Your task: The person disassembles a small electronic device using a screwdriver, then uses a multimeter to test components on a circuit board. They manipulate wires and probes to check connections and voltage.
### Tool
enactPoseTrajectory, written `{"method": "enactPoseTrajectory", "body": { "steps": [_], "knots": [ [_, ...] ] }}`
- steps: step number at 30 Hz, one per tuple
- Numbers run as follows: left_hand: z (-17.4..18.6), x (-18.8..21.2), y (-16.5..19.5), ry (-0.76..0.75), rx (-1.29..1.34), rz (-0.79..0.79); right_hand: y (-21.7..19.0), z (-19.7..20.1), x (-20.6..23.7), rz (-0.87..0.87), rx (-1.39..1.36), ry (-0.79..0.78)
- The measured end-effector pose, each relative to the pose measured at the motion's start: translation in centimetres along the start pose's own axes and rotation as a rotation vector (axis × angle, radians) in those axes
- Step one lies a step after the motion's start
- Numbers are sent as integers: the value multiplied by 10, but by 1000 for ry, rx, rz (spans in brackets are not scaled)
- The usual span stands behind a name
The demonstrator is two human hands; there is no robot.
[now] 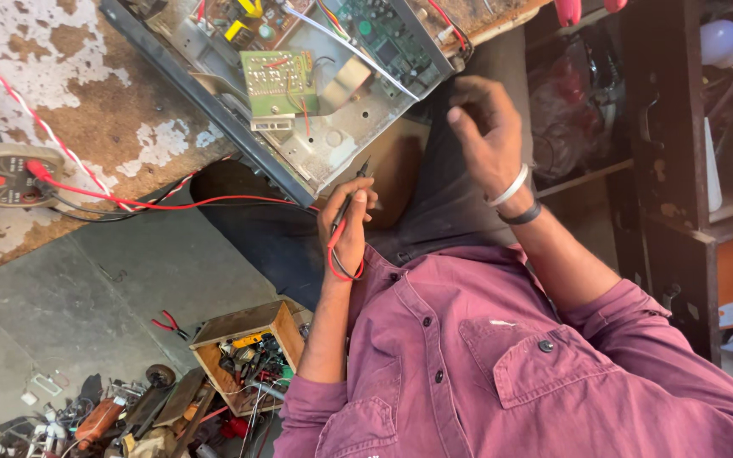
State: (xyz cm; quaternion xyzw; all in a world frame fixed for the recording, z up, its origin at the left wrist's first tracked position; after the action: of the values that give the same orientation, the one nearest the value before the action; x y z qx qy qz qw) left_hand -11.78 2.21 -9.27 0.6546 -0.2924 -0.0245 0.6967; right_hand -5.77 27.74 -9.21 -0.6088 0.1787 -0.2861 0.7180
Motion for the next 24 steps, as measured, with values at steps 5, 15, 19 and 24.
{"method": "enactPoseTrajectory", "body": {
  "steps": [5,15,19,24],
  "knots": [
    [-8,-1,6,7,-33,-12,-3,14,-24,39,208,187],
    [-68,-13,29,-205,77,-35,-11,11,-39,188,143,22],
    [-82,-16,47,-229,-29,-157,-1,9,-52,99,315,-2],
    [-86,-12,72,-190,-145,-375,-33,34,-42,60,154,-124]
  ]
}}
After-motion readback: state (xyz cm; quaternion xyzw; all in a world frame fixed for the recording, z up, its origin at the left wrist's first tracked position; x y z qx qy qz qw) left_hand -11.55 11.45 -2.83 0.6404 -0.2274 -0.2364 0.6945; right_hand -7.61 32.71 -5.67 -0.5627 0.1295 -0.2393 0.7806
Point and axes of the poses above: each hand's wrist, its own x-axis away from the middle knuckle, its own z-axis out of the back of the hand, y = z × x, the point moved 6 cm from there along -x, towards the middle knuckle, and after that the axes turned 5 degrees about x, right-handed, at the moved point
